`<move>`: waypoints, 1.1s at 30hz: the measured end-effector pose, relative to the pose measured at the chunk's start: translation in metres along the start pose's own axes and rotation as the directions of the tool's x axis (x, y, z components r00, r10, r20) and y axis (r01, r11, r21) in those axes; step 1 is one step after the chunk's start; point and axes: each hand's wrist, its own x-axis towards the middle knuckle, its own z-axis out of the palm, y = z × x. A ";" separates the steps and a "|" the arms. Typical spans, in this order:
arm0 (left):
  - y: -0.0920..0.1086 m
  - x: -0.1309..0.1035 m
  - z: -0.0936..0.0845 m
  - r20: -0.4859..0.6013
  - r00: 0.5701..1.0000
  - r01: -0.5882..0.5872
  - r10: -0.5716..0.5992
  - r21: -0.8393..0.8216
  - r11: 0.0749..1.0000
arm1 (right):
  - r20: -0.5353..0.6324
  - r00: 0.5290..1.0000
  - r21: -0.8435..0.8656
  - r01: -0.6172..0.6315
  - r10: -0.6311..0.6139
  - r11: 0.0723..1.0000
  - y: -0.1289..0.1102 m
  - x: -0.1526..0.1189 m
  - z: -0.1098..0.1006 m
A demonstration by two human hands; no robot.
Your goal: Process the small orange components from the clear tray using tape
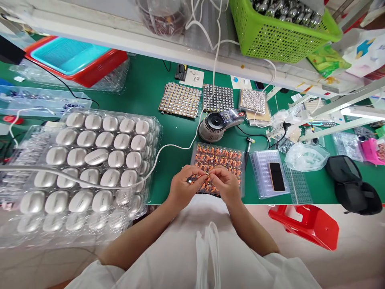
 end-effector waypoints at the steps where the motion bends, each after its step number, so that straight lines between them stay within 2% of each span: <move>1: 0.001 0.000 0.000 0.005 1.000 0.006 -0.006 -0.012 1.000 | -0.001 1.000 -0.015 0.015 -0.015 1.000 0.000 0.000 0.000; 7: -0.004 0.000 -0.001 0.099 0.993 0.076 -0.064 -0.124 0.989 | 0.013 0.997 -0.072 0.071 -0.071 0.995 0.000 -0.001 -0.001; 12: -0.009 0.002 -0.002 0.178 0.980 0.119 -0.091 -0.148 0.982 | 0.045 0.992 -0.124 0.120 -0.116 0.985 -0.003 -0.001 -0.002; 16: -0.008 0.005 -0.005 0.242 0.965 0.156 -0.105 -0.205 0.966 | 0.065 0.994 -0.102 0.090 -0.084 0.991 -0.004 -0.003 -0.004; 18: -0.008 0.008 -0.009 0.346 0.927 0.253 -0.141 -0.302 0.919 | 0.107 0.994 0.024 -0.001 -0.001 1.000 -0.002 -0.004 -0.007; 19: -0.008 0.009 -0.011 0.429 0.890 0.325 -0.157 -0.354 0.877 | 0.154 0.986 0.109 -0.075 0.058 0.991 -0.001 -0.004 -0.008; 22: -0.012 0.012 -0.015 0.639 0.749 0.527 -0.173 -0.419 0.739 | 0.356 0.911 0.294 -0.322 0.209 0.900 0.006 -0.002 -0.012; 23: -0.013 0.013 -0.015 0.667 0.723 0.563 -0.179 -0.419 0.712 | 0.411 0.881 0.319 -0.380 0.234 0.869 0.008 -0.001 -0.012; 24: -0.015 0.013 -0.014 0.674 0.714 0.581 -0.188 -0.422 0.696 | 0.451 0.857 0.336 -0.423 0.250 0.842 0.012 0.000 -0.012; 27: -0.020 0.012 -0.008 0.662 0.722 0.584 -0.199 -0.429 0.690 | 0.513 0.815 0.374 -0.496 0.271 0.784 0.023 0.006 -0.011; 28: -0.022 0.012 -0.005 0.645 0.738 0.565 -0.199 -0.429 0.705 | 0.517 0.810 0.379 -0.505 0.275 0.775 0.028 0.009 -0.010; 29: -0.024 0.011 -0.002 0.612 0.765 0.534 -0.204 -0.424 0.732 | 0.509 0.813 0.378 -0.506 0.282 0.775 0.033 0.012 -0.010; 31: -0.031 0.013 0.005 0.481 0.847 0.433 -0.227 -0.375 0.820 | 0.436 0.848 0.344 -0.467 0.302 0.814 0.043 0.019 -0.011; 33: -0.042 0.020 0.012 0.322 0.913 0.327 -0.249 -0.214 0.921 | 0.319 0.898 0.213 -0.380 0.304 0.900 0.054 0.030 -0.016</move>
